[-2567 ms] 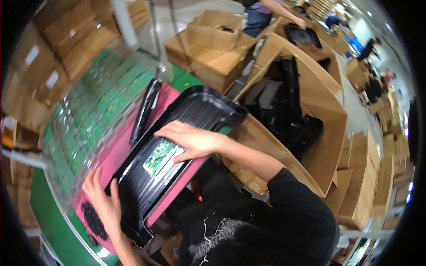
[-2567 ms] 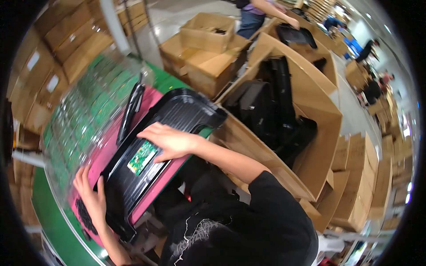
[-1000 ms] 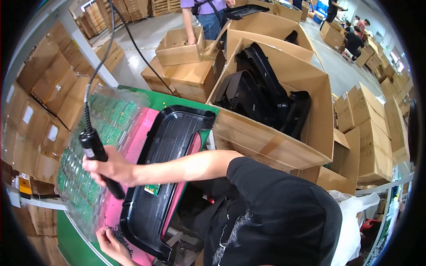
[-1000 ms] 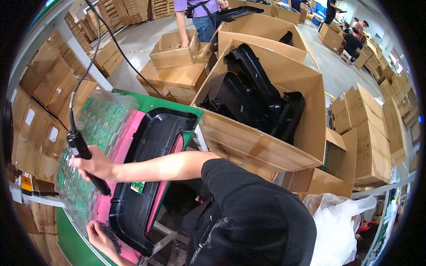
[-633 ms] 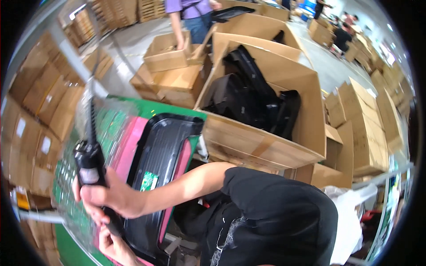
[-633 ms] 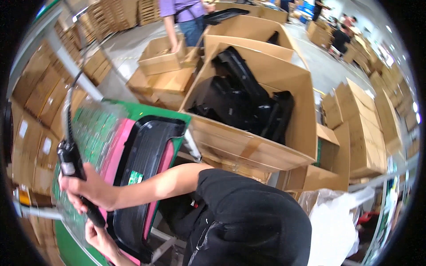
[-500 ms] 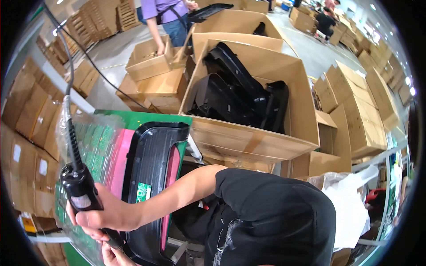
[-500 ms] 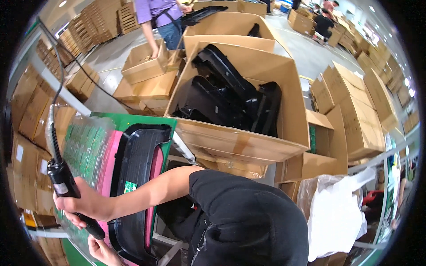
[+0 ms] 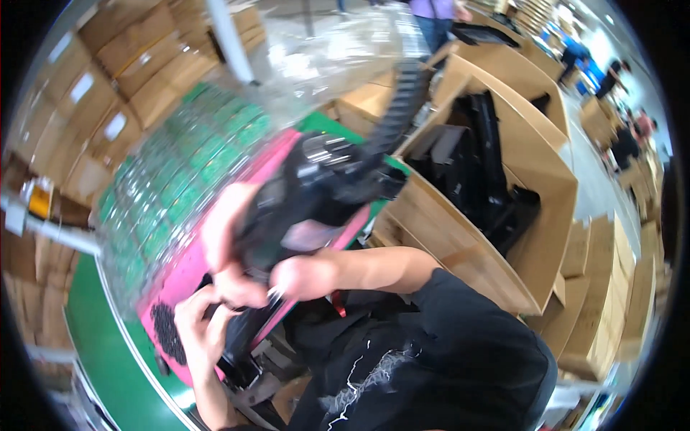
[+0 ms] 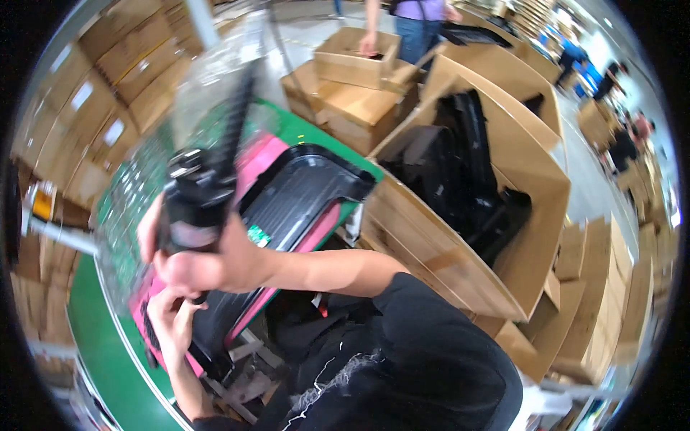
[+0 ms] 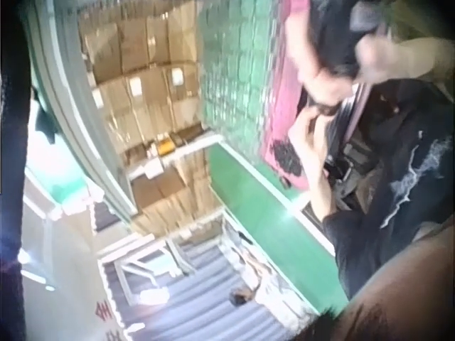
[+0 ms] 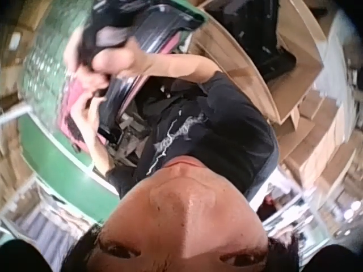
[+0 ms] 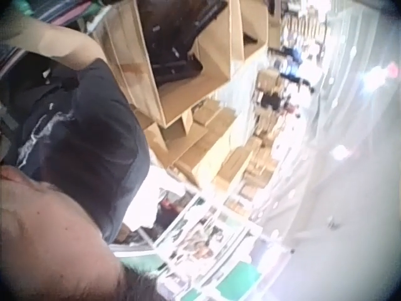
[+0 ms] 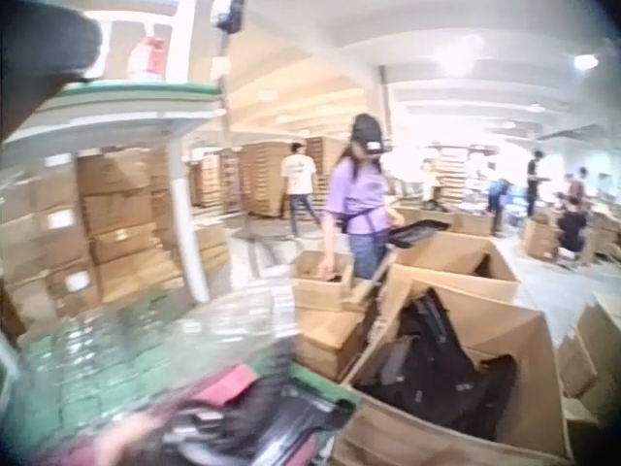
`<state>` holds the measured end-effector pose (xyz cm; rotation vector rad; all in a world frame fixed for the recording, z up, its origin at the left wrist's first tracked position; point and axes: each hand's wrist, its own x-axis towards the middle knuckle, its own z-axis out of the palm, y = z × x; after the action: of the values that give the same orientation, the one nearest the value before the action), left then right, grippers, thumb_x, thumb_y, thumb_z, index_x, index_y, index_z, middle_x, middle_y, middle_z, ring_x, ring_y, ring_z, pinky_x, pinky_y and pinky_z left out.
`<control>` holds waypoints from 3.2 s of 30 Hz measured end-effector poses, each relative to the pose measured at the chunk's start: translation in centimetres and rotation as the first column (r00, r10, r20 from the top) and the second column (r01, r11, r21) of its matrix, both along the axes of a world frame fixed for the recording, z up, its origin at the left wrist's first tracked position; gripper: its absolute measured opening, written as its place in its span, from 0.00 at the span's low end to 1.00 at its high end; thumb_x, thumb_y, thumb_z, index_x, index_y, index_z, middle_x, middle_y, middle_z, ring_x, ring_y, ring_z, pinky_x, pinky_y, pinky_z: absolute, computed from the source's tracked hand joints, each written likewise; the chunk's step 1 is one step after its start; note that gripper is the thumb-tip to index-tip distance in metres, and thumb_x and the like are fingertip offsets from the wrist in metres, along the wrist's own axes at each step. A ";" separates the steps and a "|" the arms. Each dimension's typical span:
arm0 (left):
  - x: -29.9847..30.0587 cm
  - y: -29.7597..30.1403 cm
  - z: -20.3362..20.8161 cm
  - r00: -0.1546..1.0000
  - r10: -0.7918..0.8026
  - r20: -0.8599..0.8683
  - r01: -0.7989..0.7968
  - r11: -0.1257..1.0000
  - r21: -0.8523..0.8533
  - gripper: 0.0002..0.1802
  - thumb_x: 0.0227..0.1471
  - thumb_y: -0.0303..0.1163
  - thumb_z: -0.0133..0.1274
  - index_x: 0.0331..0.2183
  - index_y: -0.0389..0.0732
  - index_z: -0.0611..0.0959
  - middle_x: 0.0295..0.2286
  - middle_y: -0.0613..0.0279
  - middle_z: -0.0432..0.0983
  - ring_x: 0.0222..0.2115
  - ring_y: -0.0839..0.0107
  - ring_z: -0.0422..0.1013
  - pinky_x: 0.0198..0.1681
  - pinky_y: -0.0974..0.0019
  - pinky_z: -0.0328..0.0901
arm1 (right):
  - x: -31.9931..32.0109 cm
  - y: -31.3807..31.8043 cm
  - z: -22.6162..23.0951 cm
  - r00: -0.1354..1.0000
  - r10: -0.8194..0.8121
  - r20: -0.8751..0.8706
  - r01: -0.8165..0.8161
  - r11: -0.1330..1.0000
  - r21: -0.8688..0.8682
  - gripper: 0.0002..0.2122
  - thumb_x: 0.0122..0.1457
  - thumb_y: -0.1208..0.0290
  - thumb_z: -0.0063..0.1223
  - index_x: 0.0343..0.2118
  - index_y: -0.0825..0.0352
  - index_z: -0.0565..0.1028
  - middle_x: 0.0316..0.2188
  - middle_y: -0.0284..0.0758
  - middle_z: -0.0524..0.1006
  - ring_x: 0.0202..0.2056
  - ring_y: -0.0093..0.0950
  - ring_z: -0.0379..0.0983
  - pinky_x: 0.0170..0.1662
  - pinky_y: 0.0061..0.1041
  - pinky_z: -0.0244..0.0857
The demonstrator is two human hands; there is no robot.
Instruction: Installing a circuit board into a plastic housing and securing it with an electric screwdriver.
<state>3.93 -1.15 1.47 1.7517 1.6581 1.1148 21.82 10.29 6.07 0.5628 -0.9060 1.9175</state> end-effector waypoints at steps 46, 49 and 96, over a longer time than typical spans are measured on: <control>-0.8 4.0 -6.0 0.929 -0.196 -0.314 0.142 0.972 -0.187 0.07 0.49 0.28 0.53 0.33 0.37 0.78 0.39 0.62 0.79 0.38 0.57 0.74 0.39 0.60 0.70 | -1.7 8.9 -7.4 0.683 -0.493 0.539 0.333 0.867 0.371 0.16 0.56 0.56 0.50 0.35 0.67 0.68 0.16 0.32 0.67 0.16 0.22 0.61 0.25 0.25 0.59; -0.8 4.2 -6.1 0.935 -0.194 -0.296 0.137 0.970 -0.203 0.07 0.49 0.28 0.53 0.33 0.37 0.77 0.40 0.61 0.79 0.37 0.56 0.75 0.38 0.58 0.70 | -2.0 9.0 -7.3 0.681 -0.482 0.551 0.313 0.872 0.376 0.16 0.56 0.57 0.50 0.35 0.68 0.68 0.16 0.32 0.66 0.16 0.21 0.61 0.25 0.25 0.59; -2.3 3.7 -7.6 0.974 -0.009 -0.226 -0.007 0.997 -0.071 0.07 0.50 0.27 0.53 0.33 0.35 0.79 0.25 0.50 0.77 0.29 0.53 0.75 0.33 0.59 0.68 | -4.0 5.3 -8.0 0.833 -0.348 0.431 0.200 0.914 0.352 0.24 0.56 0.43 0.46 0.36 0.66 0.66 0.16 0.28 0.65 0.16 0.20 0.58 0.24 0.23 0.55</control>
<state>1.64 2.50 -6.11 1.8899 1.8051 0.8694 17.80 15.54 -1.97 0.0883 -1.5290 1.6861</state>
